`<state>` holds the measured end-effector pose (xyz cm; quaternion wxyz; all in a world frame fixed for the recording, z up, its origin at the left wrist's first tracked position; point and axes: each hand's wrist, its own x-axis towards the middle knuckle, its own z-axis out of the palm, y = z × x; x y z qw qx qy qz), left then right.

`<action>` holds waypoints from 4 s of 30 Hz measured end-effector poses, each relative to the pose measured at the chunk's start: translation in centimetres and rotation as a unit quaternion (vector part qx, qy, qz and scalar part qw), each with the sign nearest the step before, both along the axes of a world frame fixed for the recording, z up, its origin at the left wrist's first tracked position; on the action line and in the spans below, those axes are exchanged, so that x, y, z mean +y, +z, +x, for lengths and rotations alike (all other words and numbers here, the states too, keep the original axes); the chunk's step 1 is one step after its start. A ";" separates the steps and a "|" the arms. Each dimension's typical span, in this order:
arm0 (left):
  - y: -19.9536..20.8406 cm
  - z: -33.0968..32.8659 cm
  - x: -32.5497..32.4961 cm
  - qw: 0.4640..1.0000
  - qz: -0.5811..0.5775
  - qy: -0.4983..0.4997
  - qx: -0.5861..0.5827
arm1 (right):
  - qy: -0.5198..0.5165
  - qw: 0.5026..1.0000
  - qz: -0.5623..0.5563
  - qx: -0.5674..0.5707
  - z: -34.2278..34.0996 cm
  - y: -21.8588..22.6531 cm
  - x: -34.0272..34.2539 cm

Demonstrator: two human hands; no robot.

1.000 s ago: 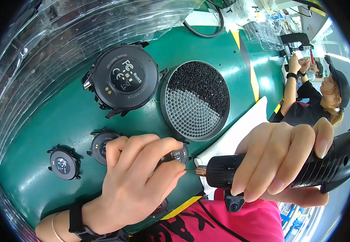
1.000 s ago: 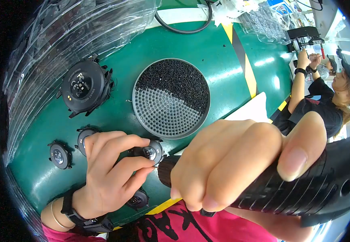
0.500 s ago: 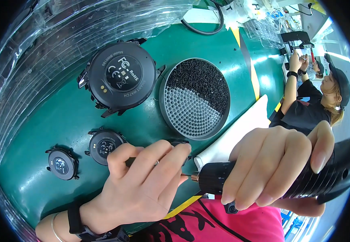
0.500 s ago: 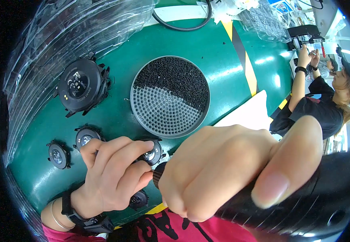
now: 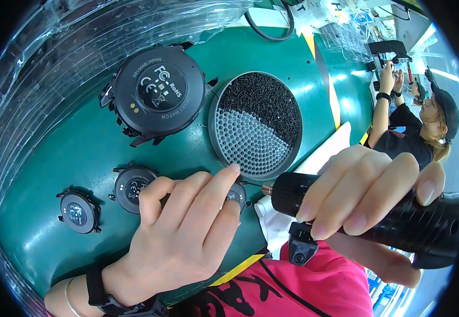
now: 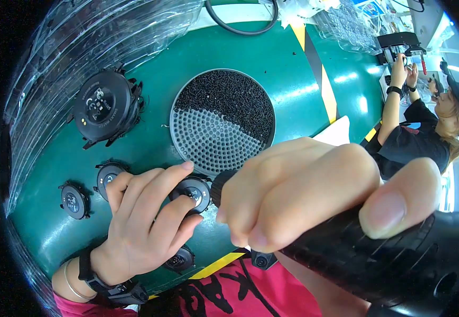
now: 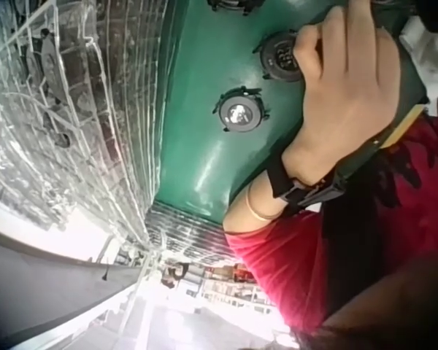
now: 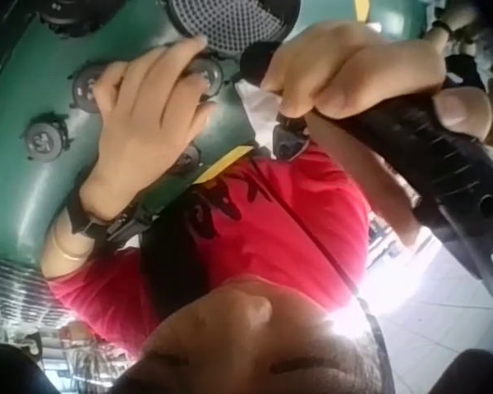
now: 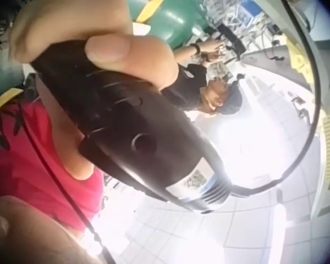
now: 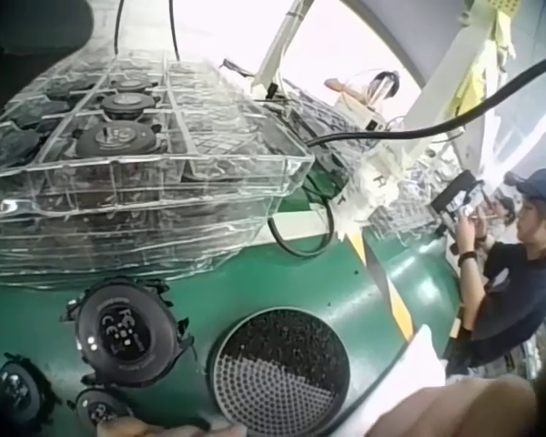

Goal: Assembling small electronic components by placing them on a housing and securing them with screws using an electric screwdriver.

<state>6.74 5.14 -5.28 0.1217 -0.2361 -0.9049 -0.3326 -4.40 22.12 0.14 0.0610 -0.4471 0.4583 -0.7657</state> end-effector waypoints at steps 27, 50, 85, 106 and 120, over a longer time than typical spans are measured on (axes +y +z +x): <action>0.2 0.2 -0.1 1.000 0.012 -0.006 -0.018 | -0.008 0.998 0.057 0.036 0.8 1.0 2.2; -0.7 -0.2 0.1 0.998 0.046 -0.037 0.037 | -0.024 0.986 0.145 0.080 2.9 1.5 0.9; 0.5 -0.2 -0.5 0.997 0.005 -0.049 -0.059 | -0.152 0.986 0.017 0.060 0.8 -0.6 1.7; 0.2 -0.2 -0.6 0.999 -0.017 -0.022 -0.017 | -0.120 0.988 0.018 0.090 1.0 1.2 2.4; 0.1 -0.2 -0.2 1.000 -0.005 -0.019 -0.011 | -0.067 0.996 0.044 0.041 2.5 0.9 1.6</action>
